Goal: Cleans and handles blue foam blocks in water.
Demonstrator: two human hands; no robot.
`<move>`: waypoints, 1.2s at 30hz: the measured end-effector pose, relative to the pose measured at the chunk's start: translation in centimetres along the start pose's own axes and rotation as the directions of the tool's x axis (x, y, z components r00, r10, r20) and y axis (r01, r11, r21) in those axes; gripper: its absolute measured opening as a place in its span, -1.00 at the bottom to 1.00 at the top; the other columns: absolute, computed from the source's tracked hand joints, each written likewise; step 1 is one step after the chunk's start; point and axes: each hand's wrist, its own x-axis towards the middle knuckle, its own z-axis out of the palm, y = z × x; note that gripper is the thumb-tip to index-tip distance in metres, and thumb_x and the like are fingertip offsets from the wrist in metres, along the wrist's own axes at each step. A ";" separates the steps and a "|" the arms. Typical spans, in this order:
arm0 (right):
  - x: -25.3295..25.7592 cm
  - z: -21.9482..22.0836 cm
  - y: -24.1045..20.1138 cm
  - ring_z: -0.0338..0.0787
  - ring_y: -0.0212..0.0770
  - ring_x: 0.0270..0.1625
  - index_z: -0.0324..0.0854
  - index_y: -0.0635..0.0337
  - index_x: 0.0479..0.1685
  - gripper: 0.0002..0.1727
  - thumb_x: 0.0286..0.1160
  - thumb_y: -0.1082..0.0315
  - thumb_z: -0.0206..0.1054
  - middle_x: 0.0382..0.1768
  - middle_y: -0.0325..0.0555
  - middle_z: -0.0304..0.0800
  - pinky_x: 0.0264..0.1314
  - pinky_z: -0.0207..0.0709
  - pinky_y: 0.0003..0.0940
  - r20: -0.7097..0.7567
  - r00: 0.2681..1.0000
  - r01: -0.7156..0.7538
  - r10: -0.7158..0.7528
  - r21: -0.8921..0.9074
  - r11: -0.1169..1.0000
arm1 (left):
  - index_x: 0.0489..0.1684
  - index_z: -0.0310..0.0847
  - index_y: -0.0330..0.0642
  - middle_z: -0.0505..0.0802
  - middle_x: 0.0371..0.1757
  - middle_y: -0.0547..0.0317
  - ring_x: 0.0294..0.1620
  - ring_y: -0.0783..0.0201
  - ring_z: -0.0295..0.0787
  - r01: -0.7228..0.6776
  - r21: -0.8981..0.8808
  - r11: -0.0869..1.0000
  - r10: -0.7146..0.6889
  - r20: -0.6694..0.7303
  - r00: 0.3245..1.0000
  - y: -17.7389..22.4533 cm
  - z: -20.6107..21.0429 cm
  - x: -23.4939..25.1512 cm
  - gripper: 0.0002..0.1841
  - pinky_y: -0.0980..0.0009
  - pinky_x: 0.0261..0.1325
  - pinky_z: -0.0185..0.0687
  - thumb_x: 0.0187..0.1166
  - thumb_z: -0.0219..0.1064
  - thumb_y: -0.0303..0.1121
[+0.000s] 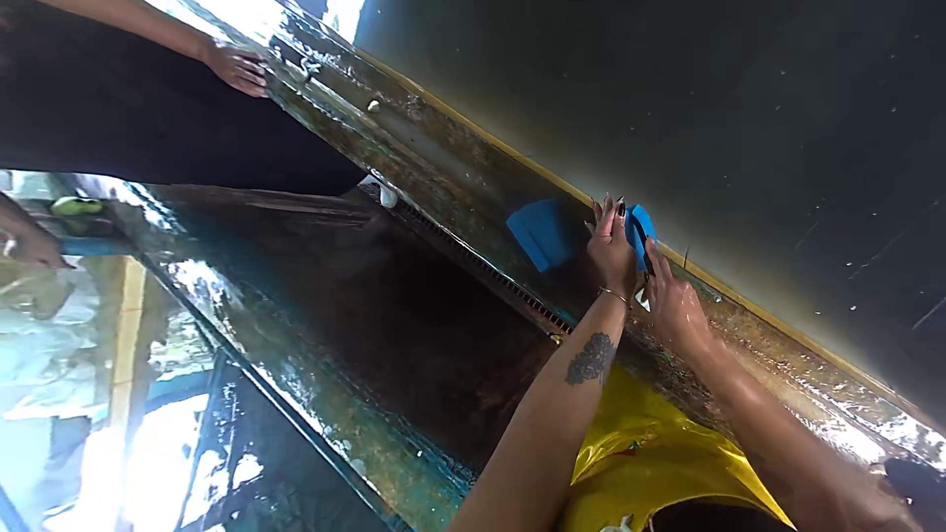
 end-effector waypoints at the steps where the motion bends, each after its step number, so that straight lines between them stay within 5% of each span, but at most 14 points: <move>1: 0.7 0.0 0.0 0.86 0.32 -0.17 -0.10 0.09 0.93 -0.29 0.80 0.43 0.01 -0.04 0.35 0.80 -0.03 0.71 0.22 0.000 1.000 -0.008 0.008 -0.002 1.000 | 0.19 0.81 -0.34 0.78 0.43 -0.07 0.67 0.10 0.50 -0.055 0.012 0.998 0.055 0.011 0.998 -0.3 0.2 -0.1 -0.71 0.16 0.83 0.13 0.72 0.19 -0.48; 3: 1.3 0.4 0.2 0.85 0.34 -0.20 -0.09 0.08 0.93 -0.29 0.79 0.44 0.02 -0.08 0.36 0.80 -0.09 0.71 0.23 -0.043 0.999 0.012 -0.012 0.007 1.000 | 0.17 0.81 -0.36 0.80 0.40 -0.07 0.65 0.10 0.54 -0.070 0.024 0.997 0.069 0.019 0.997 -0.1 0.3 -0.1 -0.71 0.17 0.81 0.17 0.71 0.19 -0.49; 7: -1.1 0.3 0.5 0.86 0.22 -0.22 -0.06 0.07 0.92 -0.27 0.75 0.46 0.06 -0.12 0.28 0.82 -0.01 0.71 0.13 -0.010 1.000 0.025 -0.025 0.036 0.999 | 0.27 0.75 -0.38 0.76 0.46 -0.08 0.62 0.21 0.55 0.130 -0.055 0.990 -0.131 -0.012 0.991 1.1 0.1 0.7 -0.70 0.36 0.72 0.28 0.77 0.18 -0.47; 12: 1.2 0.4 1.0 0.86 0.34 -0.20 -0.07 0.08 0.92 -0.29 0.79 0.44 0.04 -0.09 0.37 0.81 -0.07 0.71 0.24 -0.039 0.999 0.025 -0.024 0.031 0.999 | 0.23 0.78 -0.36 0.78 0.44 -0.04 0.63 0.18 0.55 0.063 -0.002 0.998 -0.063 0.034 0.997 1.1 0.1 0.1 -0.70 0.26 0.77 0.20 0.75 0.16 -0.49; 16: -1.8 0.7 1.0 0.88 0.27 -0.19 -0.02 0.07 0.92 -0.32 0.80 0.42 0.01 -0.08 0.32 0.83 0.01 0.71 0.14 -0.012 1.000 0.003 -0.003 -0.015 1.000 | 0.28 0.74 -0.36 0.77 0.45 -0.06 0.56 0.27 0.60 0.195 -0.085 0.977 -0.197 -0.018 0.980 1.9 0.1 0.7 -0.70 0.38 0.67 0.33 0.78 0.18 -0.43; 20: -0.1 0.5 1.4 0.85 0.28 -0.24 -0.09 0.14 0.92 -0.27 0.76 0.48 0.05 -0.08 0.33 0.80 -0.08 0.72 0.18 0.009 1.000 0.017 -0.017 -0.021 1.000 | 0.28 0.76 -0.36 0.75 0.48 -0.06 0.67 0.16 0.51 0.094 -0.033 0.995 -0.094 0.015 0.995 0.9 0.3 0.2 -0.69 0.28 0.78 0.19 0.76 0.16 -0.49; 25: -2.5 -0.1 2.7 0.87 0.31 -0.28 -0.01 0.03 0.92 -0.30 0.78 0.44 0.05 -0.07 0.35 0.82 -0.12 0.74 0.18 -0.025 0.997 0.078 -0.079 -0.055 0.995 | 0.31 0.72 -0.38 0.77 0.45 -0.06 0.58 0.26 0.59 0.172 -0.077 0.982 -0.172 0.001 0.985 2.0 0.0 0.8 -0.69 0.38 0.69 0.30 0.79 0.15 -0.47; 31: -2.2 -1.7 2.4 0.83 0.17 -0.36 0.12 0.14 0.86 -0.34 0.74 0.49 0.09 -0.30 0.18 0.83 -0.19 0.73 0.10 -0.113 0.985 0.129 -0.128 0.005 0.992 | 0.29 0.72 -0.40 0.75 0.48 -0.06 0.61 0.26 0.55 0.129 -0.139 0.982 -0.131 -0.003 0.991 1.0 0.1 0.4 -0.68 0.38 0.70 0.30 0.79 0.14 -0.45; 36: -0.5 -1.0 1.9 0.84 0.21 -0.34 0.08 0.14 0.88 -0.31 0.74 0.50 0.09 -0.14 0.30 0.82 -0.18 0.73 0.11 -0.087 0.988 0.124 -0.125 -0.010 0.992 | 0.27 0.73 -0.41 0.75 0.47 -0.07 0.63 0.25 0.54 0.123 -0.148 0.981 -0.131 -0.039 0.991 1.1 0.2 0.3 -0.69 0.39 0.70 0.30 0.79 0.16 -0.44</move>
